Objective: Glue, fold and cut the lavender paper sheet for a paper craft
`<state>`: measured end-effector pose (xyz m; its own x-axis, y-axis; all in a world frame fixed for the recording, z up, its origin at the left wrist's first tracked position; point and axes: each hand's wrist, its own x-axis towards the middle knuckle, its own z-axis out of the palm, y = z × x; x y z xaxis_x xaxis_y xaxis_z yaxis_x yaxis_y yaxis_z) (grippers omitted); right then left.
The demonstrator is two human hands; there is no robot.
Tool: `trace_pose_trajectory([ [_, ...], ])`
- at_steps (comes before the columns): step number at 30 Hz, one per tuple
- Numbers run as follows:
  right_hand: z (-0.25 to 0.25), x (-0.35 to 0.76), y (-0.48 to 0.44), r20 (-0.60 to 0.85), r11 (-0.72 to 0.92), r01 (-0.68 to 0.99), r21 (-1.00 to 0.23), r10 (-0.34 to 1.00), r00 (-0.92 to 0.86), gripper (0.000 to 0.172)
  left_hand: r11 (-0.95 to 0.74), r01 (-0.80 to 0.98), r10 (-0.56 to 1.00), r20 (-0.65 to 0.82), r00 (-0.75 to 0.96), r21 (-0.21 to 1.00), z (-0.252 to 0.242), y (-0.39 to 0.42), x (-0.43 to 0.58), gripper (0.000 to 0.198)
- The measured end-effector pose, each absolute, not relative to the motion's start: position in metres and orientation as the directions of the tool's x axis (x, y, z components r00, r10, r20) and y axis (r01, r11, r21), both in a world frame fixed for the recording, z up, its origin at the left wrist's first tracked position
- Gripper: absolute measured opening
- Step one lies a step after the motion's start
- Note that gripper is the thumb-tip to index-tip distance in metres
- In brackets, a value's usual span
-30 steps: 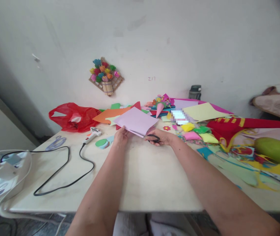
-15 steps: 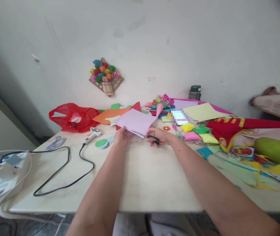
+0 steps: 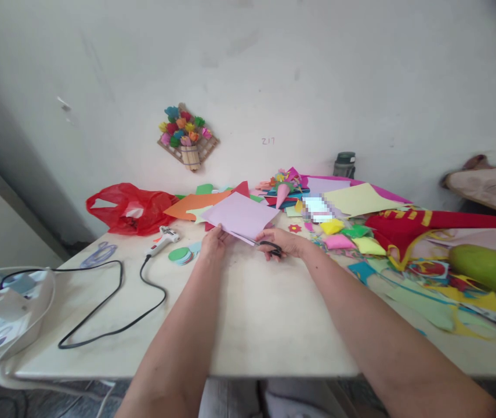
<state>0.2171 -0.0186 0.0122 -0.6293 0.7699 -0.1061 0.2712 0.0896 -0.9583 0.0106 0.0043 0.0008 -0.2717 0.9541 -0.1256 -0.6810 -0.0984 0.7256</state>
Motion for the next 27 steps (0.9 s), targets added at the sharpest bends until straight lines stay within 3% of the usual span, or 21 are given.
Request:
trace_pose_trajectory([
  [4, 0.015, 0.216, -0.021, -0.11, 0.088, 0.267, -0.96, 0.756, -0.645, 0.026, -0.07, -0.686, 0.953, -0.154, -0.26, 0.724, 0.003, 0.002, 0.014, 0.007],
  [13, 0.019, 0.213, -0.023, -0.175, 0.048, 0.321, -0.946, 0.758, -0.629, 0.031, -0.076, -0.647, 0.957, -0.127, -0.262, 0.758, 0.0, 0.004, 0.018, 0.006],
  [27, 0.014, 0.209, -0.019, -0.152, 0.068, 0.307, -0.949, 0.755, -0.638, 0.029, -0.097, -0.66, 0.94, -0.15, -0.307, 0.745, 0.001, 0.003, 0.021, 0.008],
])
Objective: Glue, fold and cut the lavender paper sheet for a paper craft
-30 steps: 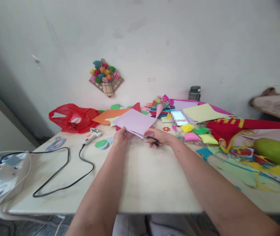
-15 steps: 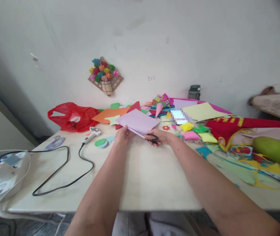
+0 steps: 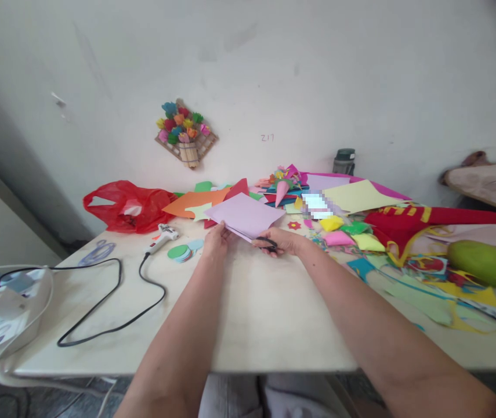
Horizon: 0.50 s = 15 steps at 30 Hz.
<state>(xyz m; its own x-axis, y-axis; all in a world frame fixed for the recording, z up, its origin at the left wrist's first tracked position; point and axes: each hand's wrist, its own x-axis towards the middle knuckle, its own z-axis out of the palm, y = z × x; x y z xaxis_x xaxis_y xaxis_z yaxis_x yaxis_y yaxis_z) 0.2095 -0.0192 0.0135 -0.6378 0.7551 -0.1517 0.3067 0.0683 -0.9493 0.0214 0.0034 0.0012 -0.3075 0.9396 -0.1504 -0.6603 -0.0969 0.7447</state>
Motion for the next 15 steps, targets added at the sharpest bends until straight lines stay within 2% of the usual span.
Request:
trace_pose_trajectory([
  [15, 0.0051, 0.2047, -0.0136, -0.124, 0.061, 0.261, -0.963, 0.762, -0.635, 0.024, -0.087, -0.675, 0.931, -0.182, -0.317, 0.733, 0.0026, 0.0039, 0.0204, 0.008],
])
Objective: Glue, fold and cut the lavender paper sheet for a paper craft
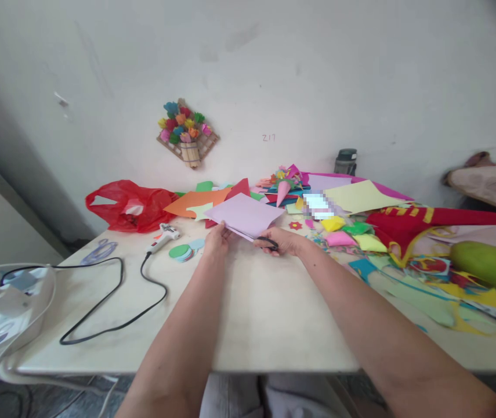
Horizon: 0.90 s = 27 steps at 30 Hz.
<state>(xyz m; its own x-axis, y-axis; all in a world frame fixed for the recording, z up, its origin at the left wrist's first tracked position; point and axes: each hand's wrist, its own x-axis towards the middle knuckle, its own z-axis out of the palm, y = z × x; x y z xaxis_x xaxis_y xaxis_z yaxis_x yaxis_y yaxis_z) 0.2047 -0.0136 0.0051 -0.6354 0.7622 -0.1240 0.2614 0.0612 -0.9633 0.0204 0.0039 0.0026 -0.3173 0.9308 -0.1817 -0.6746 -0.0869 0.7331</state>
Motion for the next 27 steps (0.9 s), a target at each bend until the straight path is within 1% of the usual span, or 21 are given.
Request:
trace_pose_trajectory([
  [5, 0.005, 0.205, -0.014, -0.106, 0.054, 0.225, -0.973, 0.759, -0.642, 0.022, -0.094, -0.671, 0.93, -0.175, -0.322, 0.736, 0.002, 0.003, 0.021, 0.008],
  [10, 0.008, 0.205, -0.016, -0.138, 0.009, 0.224, -0.974, 0.764, -0.63, 0.018, -0.091, -0.683, 0.934, -0.175, -0.31, 0.725, 0.002, 0.004, 0.02, 0.008],
  [17, 0.017, 0.21, -0.022, -0.161, -0.004, 0.246, -0.969, 0.767, -0.622, 0.019, -0.068, -0.702, 0.936, -0.198, -0.291, 0.709, 0.004, 0.002, 0.015, 0.003],
  [22, 0.018, 0.214, -0.023, -0.157, -0.016, 0.22, -0.975, 0.751, -0.642, 0.02, -0.069, -0.677, 0.941, -0.178, -0.288, 0.732, 0.004, 0.001, 0.014, 0.006],
  [27, 0.024, 0.213, -0.03, -0.198, -0.032, 0.28, -0.959, 0.785, -0.587, 0.02, -0.086, -0.658, 0.945, -0.149, -0.293, 0.748, 0.003, 0.001, 0.015, 0.007],
])
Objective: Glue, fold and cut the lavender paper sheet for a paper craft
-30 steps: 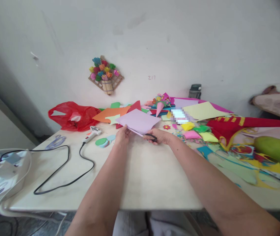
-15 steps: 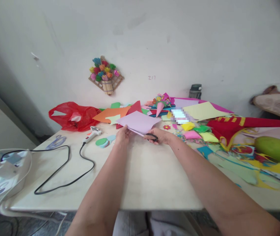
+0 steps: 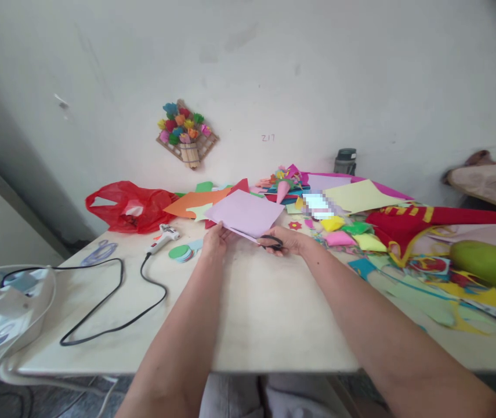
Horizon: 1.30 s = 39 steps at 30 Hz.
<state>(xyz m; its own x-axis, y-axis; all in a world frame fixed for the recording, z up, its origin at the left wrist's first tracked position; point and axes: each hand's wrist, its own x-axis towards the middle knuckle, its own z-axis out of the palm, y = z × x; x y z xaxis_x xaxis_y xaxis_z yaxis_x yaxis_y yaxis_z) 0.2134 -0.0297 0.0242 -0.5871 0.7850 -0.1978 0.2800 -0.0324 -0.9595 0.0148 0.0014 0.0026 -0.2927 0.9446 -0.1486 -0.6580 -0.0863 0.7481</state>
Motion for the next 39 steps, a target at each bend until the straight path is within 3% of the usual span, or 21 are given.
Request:
trace_pose_trajectory([
  [13, 0.017, 0.212, -0.023, -0.191, -0.03, 0.272, -0.962, 0.784, -0.591, 0.028, -0.082, -0.658, 0.964, -0.11, -0.244, 0.748, 0.004, -0.005, 0.023, 0.007],
  [39, 0.015, 0.21, -0.021, -0.164, 0.0, 0.26, -0.966, 0.776, -0.609, 0.025, -0.086, -0.679, 0.951, -0.144, -0.275, 0.729, 0.003, -0.002, 0.024, 0.006],
])
